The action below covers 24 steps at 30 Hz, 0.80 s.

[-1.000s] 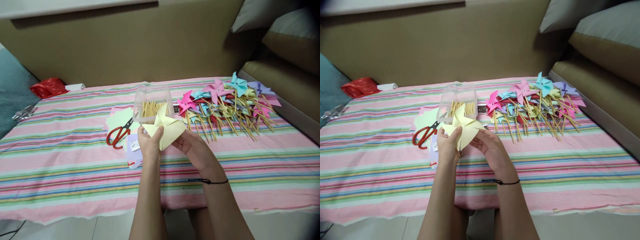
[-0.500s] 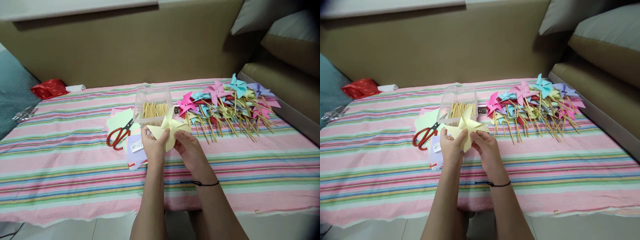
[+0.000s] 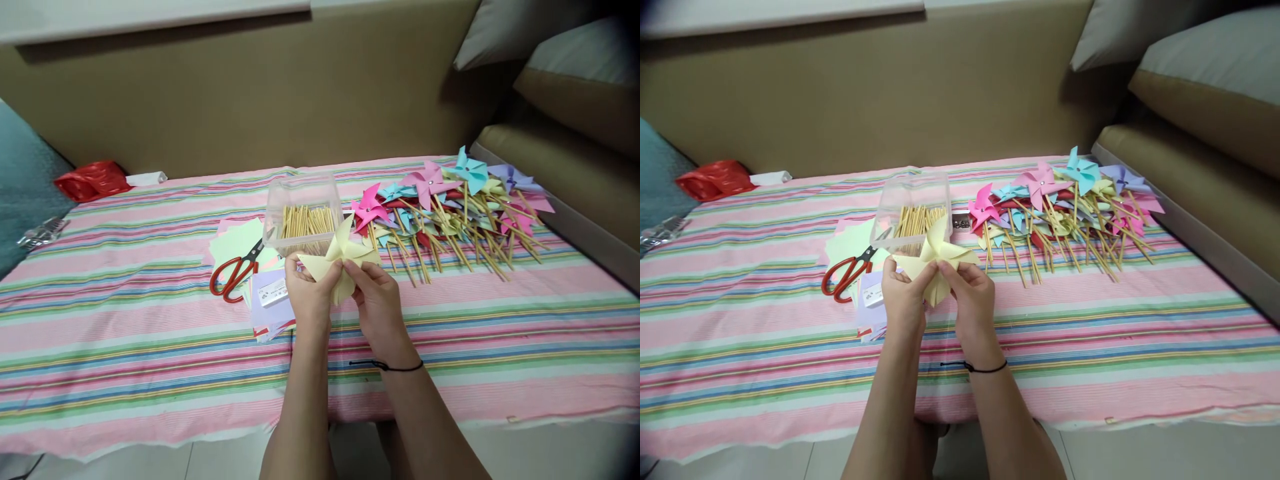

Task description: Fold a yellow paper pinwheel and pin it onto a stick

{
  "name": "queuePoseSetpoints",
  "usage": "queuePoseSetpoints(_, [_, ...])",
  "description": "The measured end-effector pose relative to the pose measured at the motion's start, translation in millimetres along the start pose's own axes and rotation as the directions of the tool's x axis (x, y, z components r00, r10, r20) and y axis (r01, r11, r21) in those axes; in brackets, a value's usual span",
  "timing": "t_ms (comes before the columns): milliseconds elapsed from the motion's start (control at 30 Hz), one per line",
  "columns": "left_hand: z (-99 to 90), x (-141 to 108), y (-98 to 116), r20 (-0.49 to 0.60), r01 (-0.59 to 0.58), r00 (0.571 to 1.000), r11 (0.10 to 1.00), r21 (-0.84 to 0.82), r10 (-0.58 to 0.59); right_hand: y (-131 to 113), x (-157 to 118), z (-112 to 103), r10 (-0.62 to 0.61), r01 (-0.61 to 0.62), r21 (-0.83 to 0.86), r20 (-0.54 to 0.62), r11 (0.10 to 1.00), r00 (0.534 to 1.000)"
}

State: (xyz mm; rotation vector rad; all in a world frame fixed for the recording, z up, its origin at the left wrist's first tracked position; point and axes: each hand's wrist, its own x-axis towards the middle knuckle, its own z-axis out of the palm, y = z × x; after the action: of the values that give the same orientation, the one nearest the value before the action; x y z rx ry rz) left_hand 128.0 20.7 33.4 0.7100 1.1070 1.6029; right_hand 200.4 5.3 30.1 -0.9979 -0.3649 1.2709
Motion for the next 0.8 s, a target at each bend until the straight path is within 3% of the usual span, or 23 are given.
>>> queuePoseSetpoints(633, [-1.0, 2.0, -1.4, 0.035, 0.037, 0.999, 0.999, -0.018, -0.037, 1.2, 4.3, -3.0, -0.005, 0.005, -0.005, -0.014, 1.0, 1.0])
queuePoseSetpoints(800, [-7.9, 3.7, 4.3, 0.125, 0.073, 0.989, 0.996, 0.048, -0.078, -1.3, 5.9, -6.0, -0.018, 0.018, -0.037, -0.01, 0.999, 1.0])
